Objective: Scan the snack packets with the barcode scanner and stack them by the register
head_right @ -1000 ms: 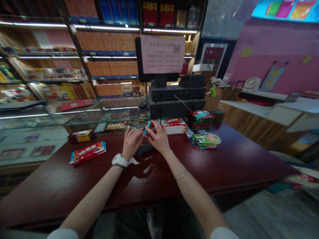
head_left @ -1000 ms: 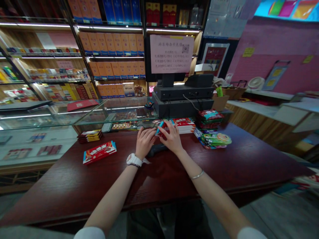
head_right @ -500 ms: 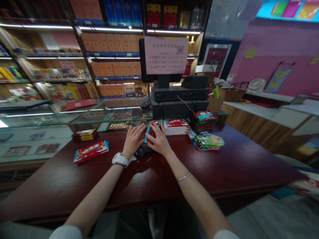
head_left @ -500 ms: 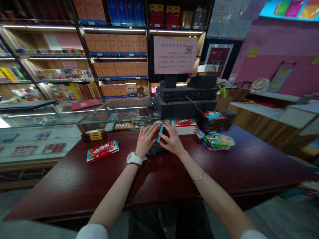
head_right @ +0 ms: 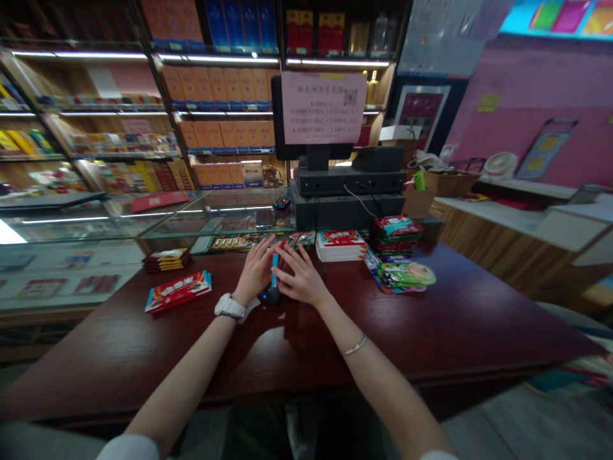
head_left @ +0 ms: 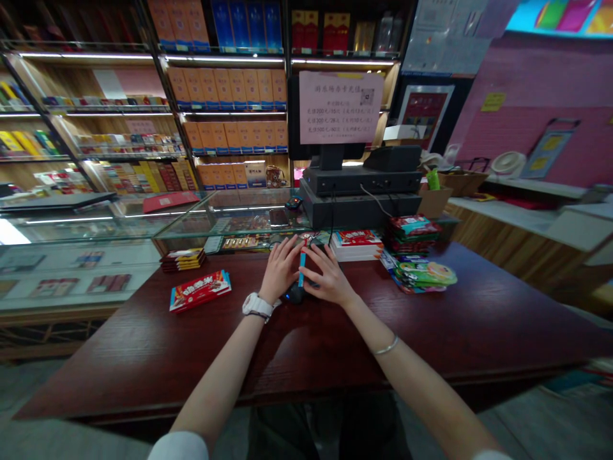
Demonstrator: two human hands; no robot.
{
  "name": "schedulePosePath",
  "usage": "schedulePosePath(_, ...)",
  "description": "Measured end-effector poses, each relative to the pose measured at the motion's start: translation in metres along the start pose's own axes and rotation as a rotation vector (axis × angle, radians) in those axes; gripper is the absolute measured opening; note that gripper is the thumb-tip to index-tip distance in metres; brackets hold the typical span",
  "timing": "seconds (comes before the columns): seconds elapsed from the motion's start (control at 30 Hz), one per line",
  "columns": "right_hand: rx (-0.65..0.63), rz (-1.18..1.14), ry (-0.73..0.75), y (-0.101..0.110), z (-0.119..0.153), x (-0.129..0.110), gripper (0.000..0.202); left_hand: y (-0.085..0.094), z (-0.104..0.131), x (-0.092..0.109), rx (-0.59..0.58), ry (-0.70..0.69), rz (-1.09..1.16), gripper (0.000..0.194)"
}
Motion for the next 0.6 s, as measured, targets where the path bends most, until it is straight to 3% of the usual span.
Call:
schedulePosePath(0.13,-0.072,-0.024,-0.081,-0.006,0.002,0.006,0.032,-0.002,0.001,-0.002,-0.001,0.015,0.008,0.061)
schedulePosePath(0.33,-0.071,-0.043,-0.112,-0.008,0.005,0.015,0.032,0.003,0.000,-0.002,0.023,0.048,-0.024,0.066)
schedulePosePath(0.6,-0.117,-0.028,-0.252,-0.015,0.015,0.039,0.072,0.006,0.000,-0.004,0.046,0.059,-0.101,0.072)
Point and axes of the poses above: each hand's wrist, its own z-axis away from the middle knuckle, its own y-axis out of the back of the hand, x = y × z, the point moved 6 cm from there along -z, towards the middle knuckle, and after that the axes turned 3 degrees about x, right-handed, at the moved point
